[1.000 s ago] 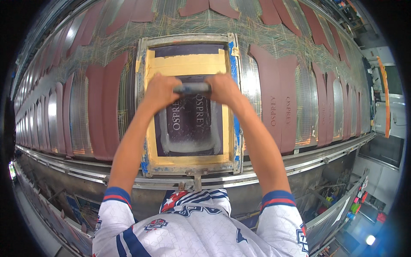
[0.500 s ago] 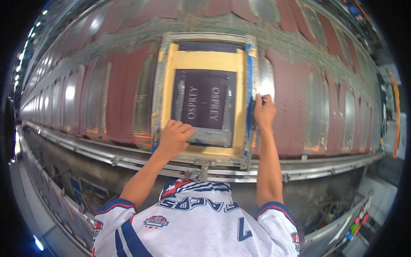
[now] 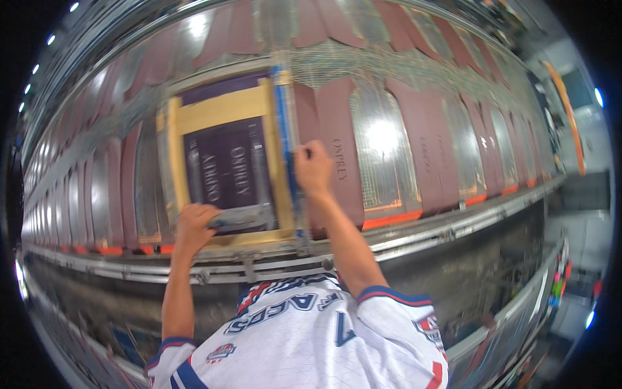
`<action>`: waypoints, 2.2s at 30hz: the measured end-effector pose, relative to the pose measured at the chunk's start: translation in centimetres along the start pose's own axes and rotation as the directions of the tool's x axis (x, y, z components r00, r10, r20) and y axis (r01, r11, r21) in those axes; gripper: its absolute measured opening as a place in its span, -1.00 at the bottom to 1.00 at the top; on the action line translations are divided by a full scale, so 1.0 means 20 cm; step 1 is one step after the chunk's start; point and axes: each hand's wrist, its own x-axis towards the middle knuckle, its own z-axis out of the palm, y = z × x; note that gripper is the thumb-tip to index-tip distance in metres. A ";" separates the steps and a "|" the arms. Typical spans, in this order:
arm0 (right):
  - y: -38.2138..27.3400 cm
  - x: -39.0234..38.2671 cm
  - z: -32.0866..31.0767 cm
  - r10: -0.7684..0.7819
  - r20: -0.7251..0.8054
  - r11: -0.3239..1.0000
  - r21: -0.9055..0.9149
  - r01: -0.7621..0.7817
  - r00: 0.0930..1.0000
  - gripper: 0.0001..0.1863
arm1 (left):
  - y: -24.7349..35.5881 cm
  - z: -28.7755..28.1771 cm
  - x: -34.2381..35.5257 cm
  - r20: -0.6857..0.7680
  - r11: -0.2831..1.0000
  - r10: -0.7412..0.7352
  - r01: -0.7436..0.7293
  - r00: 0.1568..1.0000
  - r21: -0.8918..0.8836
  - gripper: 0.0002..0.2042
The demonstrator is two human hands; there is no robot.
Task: The person uses a squeegee to pull ink across a screen-printing frame, repeatedly applying pressure to transfer the design onto a dark fabric below. The person maintains consistent strokes and repositions the squeegee to cover the full area of the frame.
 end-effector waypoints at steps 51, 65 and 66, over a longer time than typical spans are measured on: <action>-0.68 0.11 0.89 -0.218 0.808 0.660 -0.291 0.693 0.547 -0.78 | -1.00 -0.21 0.50 0.052 0.997 0.074 -0.074 0.996 0.006 -0.80; -0.67 -0.62 0.48 -0.164 0.858 0.873 -0.104 0.477 0.487 -0.50 | -0.53 -0.08 -0.32 0.005 1.000 0.021 -0.021 1.000 -0.010 -0.57; -0.68 -0.55 0.45 -0.138 0.808 0.941 -0.073 0.330 0.573 -0.37 | -0.51 -0.09 -0.34 -0.029 1.000 0.025 -0.025 0.999 0.014 -0.57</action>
